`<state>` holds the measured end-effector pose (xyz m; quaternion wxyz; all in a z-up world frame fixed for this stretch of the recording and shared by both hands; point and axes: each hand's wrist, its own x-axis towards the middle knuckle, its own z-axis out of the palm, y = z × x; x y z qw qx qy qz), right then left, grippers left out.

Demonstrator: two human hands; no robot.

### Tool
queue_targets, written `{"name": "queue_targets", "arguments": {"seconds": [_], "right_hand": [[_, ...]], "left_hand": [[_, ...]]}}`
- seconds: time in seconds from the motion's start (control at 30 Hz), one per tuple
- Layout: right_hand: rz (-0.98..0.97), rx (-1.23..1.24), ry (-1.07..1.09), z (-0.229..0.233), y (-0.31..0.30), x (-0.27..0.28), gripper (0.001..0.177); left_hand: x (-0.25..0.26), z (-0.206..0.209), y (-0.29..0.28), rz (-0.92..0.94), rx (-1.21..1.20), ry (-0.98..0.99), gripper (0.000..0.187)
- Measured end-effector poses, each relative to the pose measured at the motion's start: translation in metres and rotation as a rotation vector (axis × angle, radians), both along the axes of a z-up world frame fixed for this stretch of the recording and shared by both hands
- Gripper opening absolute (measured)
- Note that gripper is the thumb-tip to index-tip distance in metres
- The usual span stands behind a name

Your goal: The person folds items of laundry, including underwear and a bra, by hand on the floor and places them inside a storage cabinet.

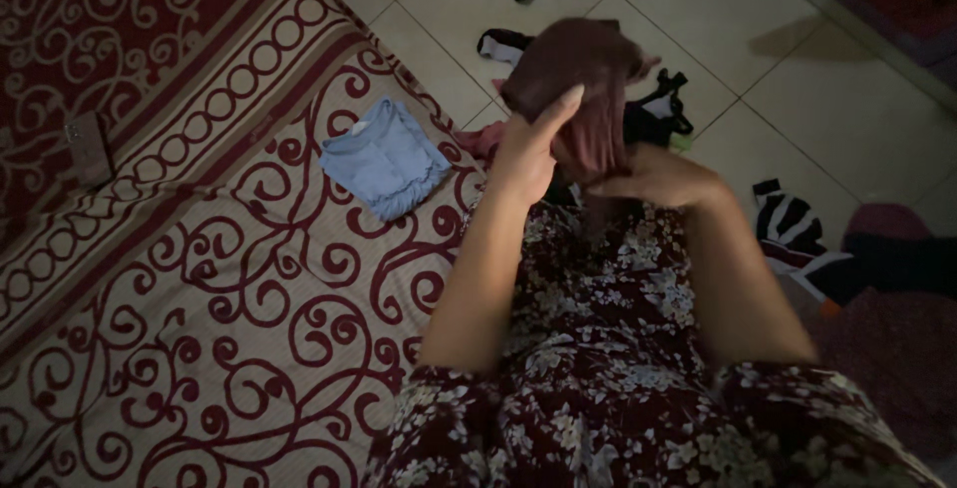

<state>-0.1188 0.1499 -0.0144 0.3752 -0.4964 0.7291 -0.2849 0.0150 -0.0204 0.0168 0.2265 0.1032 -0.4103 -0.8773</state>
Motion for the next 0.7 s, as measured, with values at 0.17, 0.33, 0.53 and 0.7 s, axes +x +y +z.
{"name": "queue_targets", "arguments": {"seconds": [0.17, 0.33, 0.53, 0.7], "right_hand": [[-0.531, -0.118, -0.15, -0.082, -0.013, -0.03, 0.048], [-0.774, -0.285, -0.847, -0.136, -0.006, -0.052, 0.06], [-0.436, -0.449, -1.256, -0.098, -0.015, -0.021, 0.072], [-0.134, -0.545, -1.512, -0.062, -0.032, 0.012, 0.084]], "left_hand": [[0.035, -0.004, 0.007, -0.066, -0.171, -0.132, 0.088], [0.075, -0.002, -0.005, -0.18, -0.333, -0.391, 0.082], [0.119, 0.004, -0.028, -0.182, -0.738, -0.518, 0.071], [0.141, -0.004, -0.043, -0.268, -1.068, -0.82, 0.065]]}}
